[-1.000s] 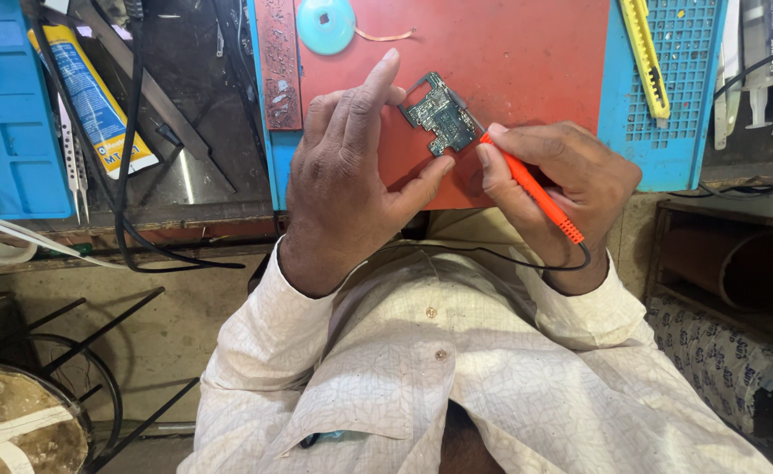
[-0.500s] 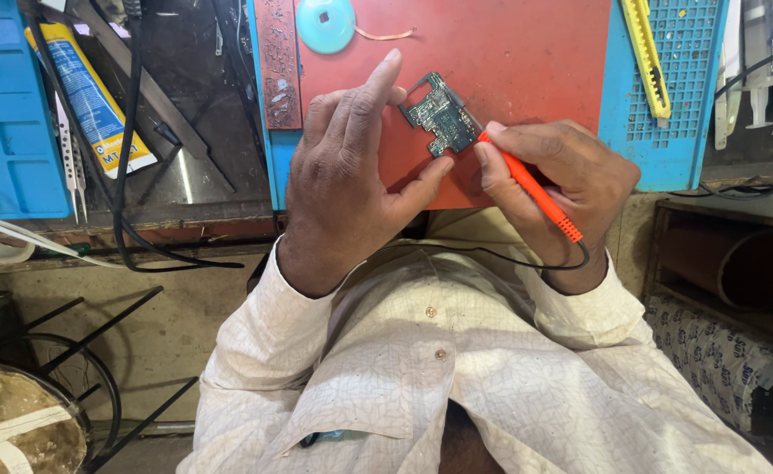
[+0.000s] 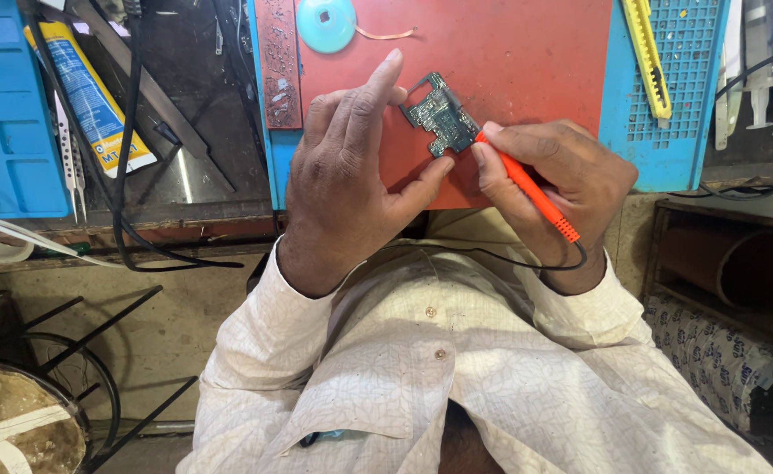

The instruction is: The person uses a soldering iron to apply solder to multiple points on a small green circuit board. They hold the board steady with one hand while carefully moving the iron across different components and pads.

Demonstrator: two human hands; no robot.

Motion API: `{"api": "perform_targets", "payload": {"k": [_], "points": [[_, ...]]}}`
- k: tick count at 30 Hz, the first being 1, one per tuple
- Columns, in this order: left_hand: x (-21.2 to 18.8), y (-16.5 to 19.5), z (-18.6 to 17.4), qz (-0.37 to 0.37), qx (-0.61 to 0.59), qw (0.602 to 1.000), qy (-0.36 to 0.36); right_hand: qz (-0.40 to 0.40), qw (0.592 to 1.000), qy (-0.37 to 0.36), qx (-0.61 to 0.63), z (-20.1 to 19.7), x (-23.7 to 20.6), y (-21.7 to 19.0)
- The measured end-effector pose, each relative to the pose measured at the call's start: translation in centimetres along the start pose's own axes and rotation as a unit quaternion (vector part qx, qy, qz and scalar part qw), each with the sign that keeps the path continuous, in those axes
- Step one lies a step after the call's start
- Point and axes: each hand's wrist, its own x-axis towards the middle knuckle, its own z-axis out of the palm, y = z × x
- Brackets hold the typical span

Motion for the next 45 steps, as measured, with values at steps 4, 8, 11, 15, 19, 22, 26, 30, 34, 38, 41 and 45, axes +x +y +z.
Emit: {"api": "perform_targets", "payload": {"k": [4, 8, 11, 15, 19, 22, 26, 30, 34, 38, 41, 45], "points": [[0.0, -0.04, 0.04, -0.004, 0.004, 1.0, -0.003, 0.006, 1.0, 0.0, -0.002, 0.1, 0.07, -0.06], [0.04, -0.12, 0.08, 0.0, 0.001, 1.0, -0.007, 0.001, 1.0, 0.0, -0.005, 0.16, 0.17, -0.03], [0.02, -0.1, 0.08, 0.002, 0.001, 1.0, -0.007, 0.006, 1.0, -0.001, -0.006, 0.07, 0.18, 0.0], [0.05, -0.08, 0.06, 0.002, -0.003, 1.0, -0.006, -0.007, 1.0, -0.003, -0.008, 0.01, 0.22, 0.11], [0.17, -0.02, 0.12, 0.001, -0.005, 1.0, -0.008, -0.003, 1.0, -0.002, -0.005, -0.05, 0.23, 0.21], [0.2, 0.04, 0.1, 0.003, -0.007, 1.0, -0.007, 0.002, 1.0, -0.002, -0.006, -0.08, 0.2, 0.2], [0.16, 0.09, 0.02, 0.002, -0.009, 1.0, -0.008, 0.002, 1.0, 0.0, -0.01, -0.06, 0.21, 0.19], [0.16, 0.11, 0.03, -0.001, -0.012, 1.0, -0.009, -0.005, 1.0, -0.006, -0.01, -0.11, 0.23, 0.14], [0.14, 0.1, 0.07, 0.001, -0.012, 1.0, -0.007, 0.001, 1.0, -0.003, -0.013, -0.1, 0.24, 0.1], [0.18, 0.09, 0.16, 0.003, -0.014, 1.0, -0.006, -0.009, 1.0, -0.007, -0.011, -0.2, 0.29, 0.09], [0.19, 0.08, 0.16, -0.001, -0.016, 1.0, -0.009, -0.006, 1.0, -0.006, -0.012, -0.15, 0.34, 0.05], [0.14, 0.14, 0.11, -0.001, -0.016, 1.0, -0.008, -0.005, 1.0, -0.007, -0.018, -0.02, 0.41, 0.01]]}}
